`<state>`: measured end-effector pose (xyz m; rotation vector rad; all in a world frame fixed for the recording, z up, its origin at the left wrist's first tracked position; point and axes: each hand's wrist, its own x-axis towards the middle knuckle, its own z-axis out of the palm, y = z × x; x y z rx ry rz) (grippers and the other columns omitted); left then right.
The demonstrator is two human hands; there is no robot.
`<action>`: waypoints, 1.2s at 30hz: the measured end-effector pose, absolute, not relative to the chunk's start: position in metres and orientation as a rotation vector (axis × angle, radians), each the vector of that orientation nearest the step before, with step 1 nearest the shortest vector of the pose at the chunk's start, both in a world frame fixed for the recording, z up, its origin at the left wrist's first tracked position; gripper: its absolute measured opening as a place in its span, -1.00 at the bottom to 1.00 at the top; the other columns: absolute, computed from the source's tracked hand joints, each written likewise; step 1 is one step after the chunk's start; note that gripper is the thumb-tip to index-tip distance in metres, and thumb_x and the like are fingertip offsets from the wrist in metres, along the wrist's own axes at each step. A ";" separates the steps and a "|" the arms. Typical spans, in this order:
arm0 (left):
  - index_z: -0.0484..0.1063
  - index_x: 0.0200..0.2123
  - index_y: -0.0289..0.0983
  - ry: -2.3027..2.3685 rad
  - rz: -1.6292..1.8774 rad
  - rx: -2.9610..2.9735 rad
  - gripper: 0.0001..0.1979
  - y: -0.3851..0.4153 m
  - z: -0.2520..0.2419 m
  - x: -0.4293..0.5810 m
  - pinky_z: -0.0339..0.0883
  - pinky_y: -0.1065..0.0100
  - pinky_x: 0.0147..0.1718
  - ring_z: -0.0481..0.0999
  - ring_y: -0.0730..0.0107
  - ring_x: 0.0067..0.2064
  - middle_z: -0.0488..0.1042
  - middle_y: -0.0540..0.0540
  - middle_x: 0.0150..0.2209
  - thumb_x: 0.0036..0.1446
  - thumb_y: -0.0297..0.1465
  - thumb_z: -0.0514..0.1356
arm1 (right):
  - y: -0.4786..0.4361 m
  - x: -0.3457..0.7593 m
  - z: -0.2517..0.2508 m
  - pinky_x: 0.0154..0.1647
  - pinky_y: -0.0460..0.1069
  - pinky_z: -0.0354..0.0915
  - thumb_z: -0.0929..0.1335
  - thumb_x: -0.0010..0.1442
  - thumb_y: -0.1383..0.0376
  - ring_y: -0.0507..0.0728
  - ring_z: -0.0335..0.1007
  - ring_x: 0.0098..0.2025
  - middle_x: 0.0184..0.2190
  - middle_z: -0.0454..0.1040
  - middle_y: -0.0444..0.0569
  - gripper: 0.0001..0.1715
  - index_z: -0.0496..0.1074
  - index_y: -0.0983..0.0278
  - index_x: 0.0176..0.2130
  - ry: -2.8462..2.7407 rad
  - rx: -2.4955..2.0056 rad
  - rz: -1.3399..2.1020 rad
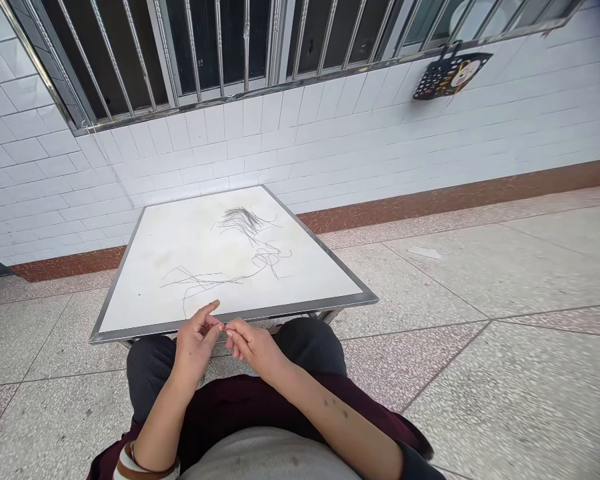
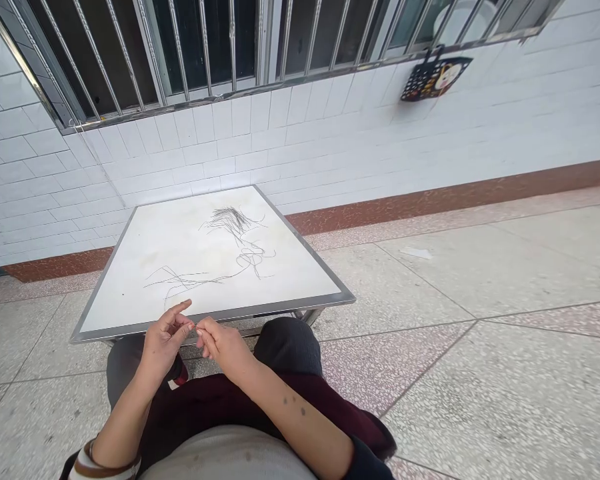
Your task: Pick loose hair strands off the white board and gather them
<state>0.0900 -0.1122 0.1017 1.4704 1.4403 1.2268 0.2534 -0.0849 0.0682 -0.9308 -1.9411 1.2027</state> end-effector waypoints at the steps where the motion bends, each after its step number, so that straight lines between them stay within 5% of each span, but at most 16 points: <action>1: 0.39 0.11 -0.20 1.436 1.227 1.468 -0.55 -0.113 0.103 0.091 0.31 0.37 -0.29 0.41 0.46 -0.37 0.46 0.01 -0.35 0.13 -0.30 0.21 | -0.086 0.253 0.069 -0.49 -0.09 0.34 0.14 0.37 0.11 0.01 0.38 -0.54 -0.52 0.43 -0.18 -0.69 0.33 0.18 -0.27 -1.944 -0.935 1.197; 11: 0.42 0.08 -0.20 1.380 1.397 1.343 -0.55 -0.116 0.114 0.089 0.28 0.36 -0.20 0.38 0.46 -0.34 0.42 0.03 -0.41 0.09 -0.32 0.25 | -0.090 0.255 0.070 -0.37 -0.06 0.35 0.14 0.38 0.12 0.03 0.46 -0.43 -0.40 0.52 -0.14 -0.70 0.35 0.17 -0.19 -1.948 -0.920 1.098; 20: 0.45 0.04 -0.19 1.395 1.542 1.161 -0.54 -0.115 0.121 0.072 0.21 0.44 -0.36 0.27 0.52 -0.43 0.36 0.07 -0.46 0.02 -0.36 0.29 | -0.101 0.271 0.058 -0.27 -0.02 0.35 0.13 0.38 0.15 0.06 0.46 -0.38 -0.37 0.51 -0.12 -0.70 0.35 0.18 -0.24 -2.025 -0.983 1.021; 29: 0.47 0.02 -0.25 1.469 1.782 1.122 -0.52 -0.117 0.140 0.033 0.26 0.34 -0.09 0.40 0.48 -0.32 0.45 0.04 -0.41 -0.04 -0.39 0.31 | -0.104 0.293 0.029 -0.31 0.02 0.39 0.14 0.36 0.12 0.10 0.47 -0.39 -0.42 0.51 -0.12 -0.69 0.35 0.18 -0.22 -1.881 -1.177 1.065; 33: 0.45 0.05 -0.25 1.460 1.714 1.161 -0.48 -0.123 0.149 0.027 0.27 0.38 -0.20 0.37 0.50 -0.37 0.43 0.06 -0.45 -0.05 -0.39 0.32 | -0.103 0.297 0.057 -0.12 0.11 0.38 0.15 0.37 0.16 0.17 0.46 -0.15 -0.17 0.54 0.02 -0.68 0.40 0.18 -0.07 -1.815 -1.083 0.764; 36: 0.44 0.05 -0.25 1.443 1.660 1.187 -0.48 -0.127 0.152 0.036 0.26 0.39 -0.26 0.35 0.51 -0.40 0.43 0.06 -0.45 -0.04 -0.40 0.32 | -0.106 0.289 0.091 -0.05 0.15 0.32 0.21 0.36 0.18 0.20 0.40 -0.09 -0.17 0.55 0.00 -0.70 0.43 0.13 -0.01 -2.041 -0.943 0.515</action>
